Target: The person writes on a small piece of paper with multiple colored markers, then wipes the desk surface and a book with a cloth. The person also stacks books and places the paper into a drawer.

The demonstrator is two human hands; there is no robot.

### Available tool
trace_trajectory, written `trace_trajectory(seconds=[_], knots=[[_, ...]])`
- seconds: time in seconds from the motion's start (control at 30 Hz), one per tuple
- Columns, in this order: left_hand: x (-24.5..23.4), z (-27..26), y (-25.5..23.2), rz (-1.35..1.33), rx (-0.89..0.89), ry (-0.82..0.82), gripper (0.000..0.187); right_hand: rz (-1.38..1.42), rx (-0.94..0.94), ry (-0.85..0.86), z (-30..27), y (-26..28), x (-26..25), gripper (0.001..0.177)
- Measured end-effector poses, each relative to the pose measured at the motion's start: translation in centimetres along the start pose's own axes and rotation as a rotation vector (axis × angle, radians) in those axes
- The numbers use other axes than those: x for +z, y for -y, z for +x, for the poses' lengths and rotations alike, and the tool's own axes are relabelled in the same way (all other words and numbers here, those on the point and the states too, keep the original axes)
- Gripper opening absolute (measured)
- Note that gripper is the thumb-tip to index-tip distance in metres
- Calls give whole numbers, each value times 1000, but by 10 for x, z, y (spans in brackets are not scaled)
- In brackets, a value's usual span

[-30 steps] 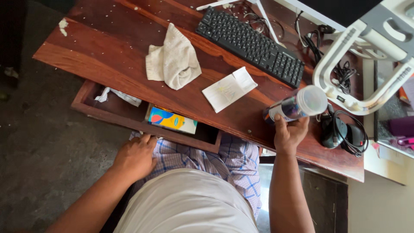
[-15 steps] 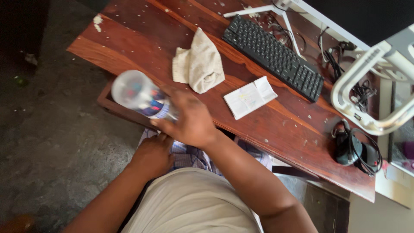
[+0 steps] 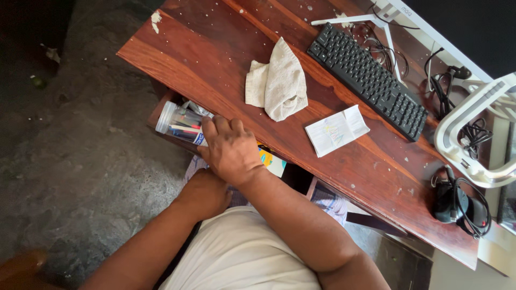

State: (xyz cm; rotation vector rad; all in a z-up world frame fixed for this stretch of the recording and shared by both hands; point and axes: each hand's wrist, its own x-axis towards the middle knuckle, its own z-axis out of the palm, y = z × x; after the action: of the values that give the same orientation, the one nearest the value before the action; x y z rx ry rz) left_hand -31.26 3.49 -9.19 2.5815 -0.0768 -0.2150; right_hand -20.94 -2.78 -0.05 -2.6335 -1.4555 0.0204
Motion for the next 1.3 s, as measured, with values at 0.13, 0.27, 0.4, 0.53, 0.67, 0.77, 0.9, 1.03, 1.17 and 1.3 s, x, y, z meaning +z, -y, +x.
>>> trace_trajectory(seconds=[0.13, 0.27, 0.4, 0.53, 0.67, 0.77, 0.9, 1.03, 1.17, 1.3], knots=[[4, -2, 2, -53, 106, -167, 32, -55, -25, -163, -4, -8, -2, 57], [0, -2, 0, 2, 33, -28, 30, -24, -142, -210, -16, -13, 0, 50], [-5, -4, -3, -49, 50, -96, 36, 65, -190, -304, -41, -31, -11, 38], [-6, -3, -3, -59, 105, -184, 56, 128, -168, -253, -70, -68, -28, 36], [-6, 3, -6, -70, 56, -150, 57, 108, -104, -151, -95, -66, -26, 49], [-5, 4, -9, -82, 73, -209, 49, 139, -76, -61, -88, -56, -11, 71], [-5, 6, -12, -39, 55, -77, 23, 68, -17, 143, -62, -44, 14, 87], [-9, 2, -14, 1, -18, 0, 31, 82, -14, 104, -40, -44, 17, 75], [-6, 2, -10, -77, 65, -179, 38, 343, -131, -11, -79, -59, -9, 53], [10, 7, 3, -17, 142, -278, 41, 504, -195, -195, -144, -102, -25, 37]])
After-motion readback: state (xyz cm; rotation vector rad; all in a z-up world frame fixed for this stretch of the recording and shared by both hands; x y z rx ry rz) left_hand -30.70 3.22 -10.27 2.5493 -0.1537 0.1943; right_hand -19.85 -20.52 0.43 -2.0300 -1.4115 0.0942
